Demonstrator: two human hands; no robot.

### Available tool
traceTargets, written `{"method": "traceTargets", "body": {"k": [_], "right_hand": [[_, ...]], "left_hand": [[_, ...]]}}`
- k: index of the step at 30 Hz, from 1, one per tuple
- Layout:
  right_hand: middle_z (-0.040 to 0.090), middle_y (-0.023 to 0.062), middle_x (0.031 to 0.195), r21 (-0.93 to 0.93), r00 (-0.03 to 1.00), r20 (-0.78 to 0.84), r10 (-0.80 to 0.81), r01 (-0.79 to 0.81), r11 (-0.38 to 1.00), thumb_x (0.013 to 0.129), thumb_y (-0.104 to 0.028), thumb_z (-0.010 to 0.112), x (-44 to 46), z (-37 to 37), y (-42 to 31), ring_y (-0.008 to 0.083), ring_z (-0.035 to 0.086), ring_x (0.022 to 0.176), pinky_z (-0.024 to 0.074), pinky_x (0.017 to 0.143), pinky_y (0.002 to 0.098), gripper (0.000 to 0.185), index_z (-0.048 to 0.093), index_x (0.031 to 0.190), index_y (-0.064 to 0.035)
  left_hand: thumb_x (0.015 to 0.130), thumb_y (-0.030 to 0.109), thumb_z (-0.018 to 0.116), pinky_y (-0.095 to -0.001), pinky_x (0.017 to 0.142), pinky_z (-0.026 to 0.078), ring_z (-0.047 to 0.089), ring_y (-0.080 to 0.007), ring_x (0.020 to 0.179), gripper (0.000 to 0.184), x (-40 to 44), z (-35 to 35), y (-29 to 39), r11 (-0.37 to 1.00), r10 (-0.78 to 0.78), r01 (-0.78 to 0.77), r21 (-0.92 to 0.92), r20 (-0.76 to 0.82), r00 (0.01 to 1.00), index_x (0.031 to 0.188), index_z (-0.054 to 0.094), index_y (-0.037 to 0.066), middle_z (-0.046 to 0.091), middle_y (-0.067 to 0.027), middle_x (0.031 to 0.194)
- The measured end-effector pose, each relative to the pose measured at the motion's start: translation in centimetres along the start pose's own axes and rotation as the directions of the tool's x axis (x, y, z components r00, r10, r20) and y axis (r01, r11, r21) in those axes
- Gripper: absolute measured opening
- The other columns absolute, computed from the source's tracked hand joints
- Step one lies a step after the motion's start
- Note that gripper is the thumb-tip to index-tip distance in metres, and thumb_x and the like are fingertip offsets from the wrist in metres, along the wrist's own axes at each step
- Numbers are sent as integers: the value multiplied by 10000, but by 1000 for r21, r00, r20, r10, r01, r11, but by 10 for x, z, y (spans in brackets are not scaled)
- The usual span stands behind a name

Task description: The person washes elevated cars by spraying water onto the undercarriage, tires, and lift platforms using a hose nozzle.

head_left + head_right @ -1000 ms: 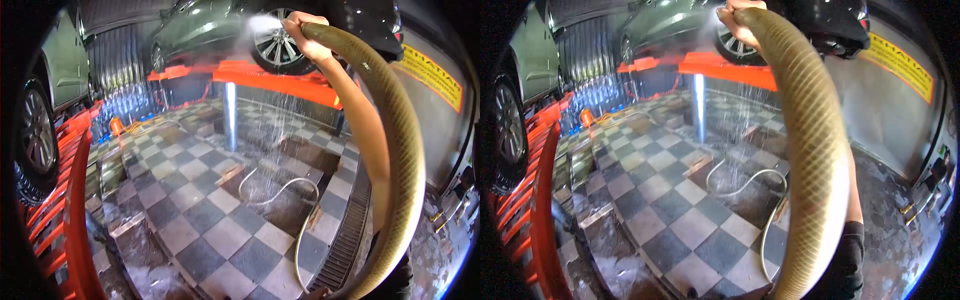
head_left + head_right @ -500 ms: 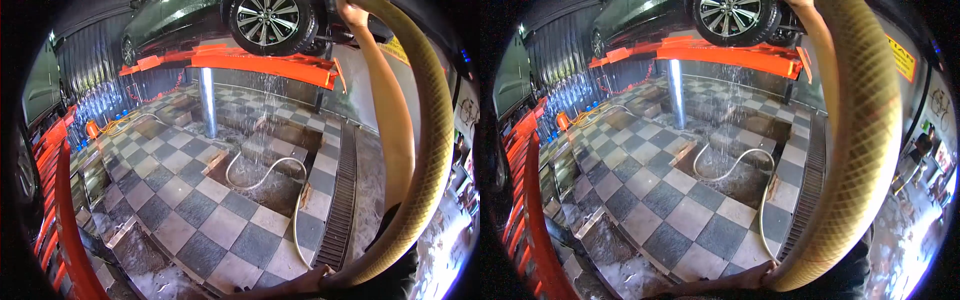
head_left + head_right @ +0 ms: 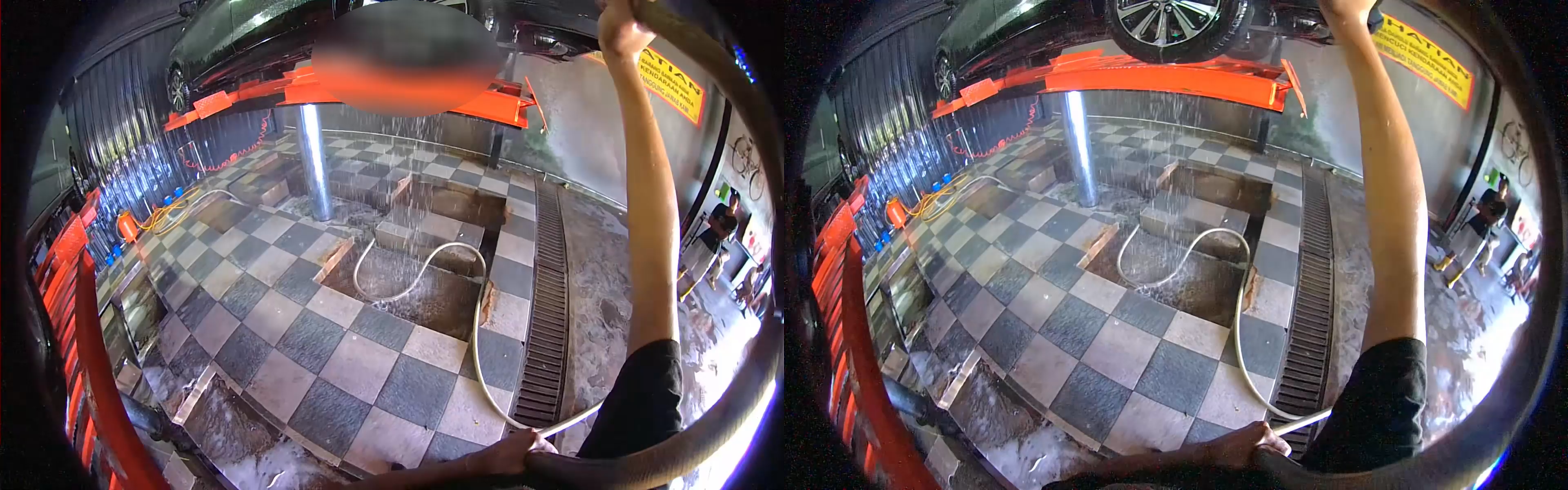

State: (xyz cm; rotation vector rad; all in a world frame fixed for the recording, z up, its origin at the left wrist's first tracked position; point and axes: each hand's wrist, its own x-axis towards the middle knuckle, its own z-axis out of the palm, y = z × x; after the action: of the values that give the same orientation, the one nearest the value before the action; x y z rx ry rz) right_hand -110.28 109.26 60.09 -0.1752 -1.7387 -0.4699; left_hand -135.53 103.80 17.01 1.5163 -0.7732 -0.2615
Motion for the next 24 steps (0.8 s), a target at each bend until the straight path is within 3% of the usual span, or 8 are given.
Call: {"method": "traceTargets", "body": {"k": [1, 8, 10, 13, 16, 19, 23, 24], "right_hand": [[354, -1, 516, -535, 948, 256, -191, 303, 789, 855, -130, 514, 12, 7, -5, 96, 331, 478, 267, 449, 250, 316, 346, 590, -91], [491, 42, 574, -707, 992, 49, -120, 120, 697, 783, -49, 532, -24, -21, -10, 102, 425, 537, 362, 531, 247, 223, 438, 581, -35], [490, 44, 589, -718, 997, -14, -76, 42, 695, 764, -8, 507, -50, -12, -17, 101, 422, 548, 352, 539, 237, 210, 424, 574, -35], [499, 35, 589, -712, 997, 42, -67, 77, 698, 759, -1, 505, -43, 1, -18, 97, 440, 556, 359, 544, 230, 211, 431, 564, -36], [531, 20, 596, -766, 964, -52, -260, 129, 629, 759, -29, 532, -17, 4, -8, 76, 459, 554, 361, 534, 221, 181, 485, 584, -26], [348, -6, 525, -555, 986, 78, -144, 163, 816, 828, -97, 520, 3, 32, -10, 89, 317, 475, 277, 455, 236, 295, 340, 594, -105], [551, 29, 602, -888, 954, -38, -297, 104, 447, 769, -44, 533, -21, 27, -19, 75, 460, 545, 365, 521, 224, 181, 500, 592, -18], [567, 33, 608, -781, 978, -21, -207, 113, 614, 775, -45, 534, -27, 0, -20, 75, 464, 542, 370, 523, 226, 181, 514, 598, -9]], "left_hand": [[698, 174, 543, -343, 588, 355, 448, -125, 587, 206, -1, -2, -2, 1000, 23, -23, 9, 4, 1000, 624, 438, 13, 511, -57, 589], [746, 221, 521, -339, 605, 390, 493, -150, 611, 228, -15, -1, -19, 927, -213, 134, -351, -196, 957, 674, 496, 6, 522, -118, 609], [817, 286, 494, -317, 709, 429, 561, -167, 741, 317, 9, -54, -9, 977, 76, 63, -202, 613, 786, 864, 604, -8, 601, -153, 767], [825, 297, 467, -315, 697, 421, 548, -164, 723, 331, -29, 90, -313, 705, 407, -264, 658, -70, 911, 845, 594, -7, 580, -126, 731], [771, 250, 468, -322, 642, 399, 526, -171, 656, 265, -33, -6, -21, 991, -58, 42, -130, -120, 991, 740, 552, 1, 554, -99, 652], [734, 219, 451, -331, 622, 385, 507, -179, 628, 220, -15, -46, 44, 990, -99, 119, -71, 240, 966, 687, 509, 12, 537, -84, 615], [715, 174, 478, -339, 651, 400, 517, -190, 656, 180, -22, -28, -8, 991, -130, 133, -2, 220, 967, 711, 514, -2, 553, -112, 643], [689, 143, 497, -349, 642, 395, 499, -190, 640, 147, -27, -27, 3, 1000, -25, 25, 0, 111, 993, 695, 481, -4, 527, -110, 622]]}}
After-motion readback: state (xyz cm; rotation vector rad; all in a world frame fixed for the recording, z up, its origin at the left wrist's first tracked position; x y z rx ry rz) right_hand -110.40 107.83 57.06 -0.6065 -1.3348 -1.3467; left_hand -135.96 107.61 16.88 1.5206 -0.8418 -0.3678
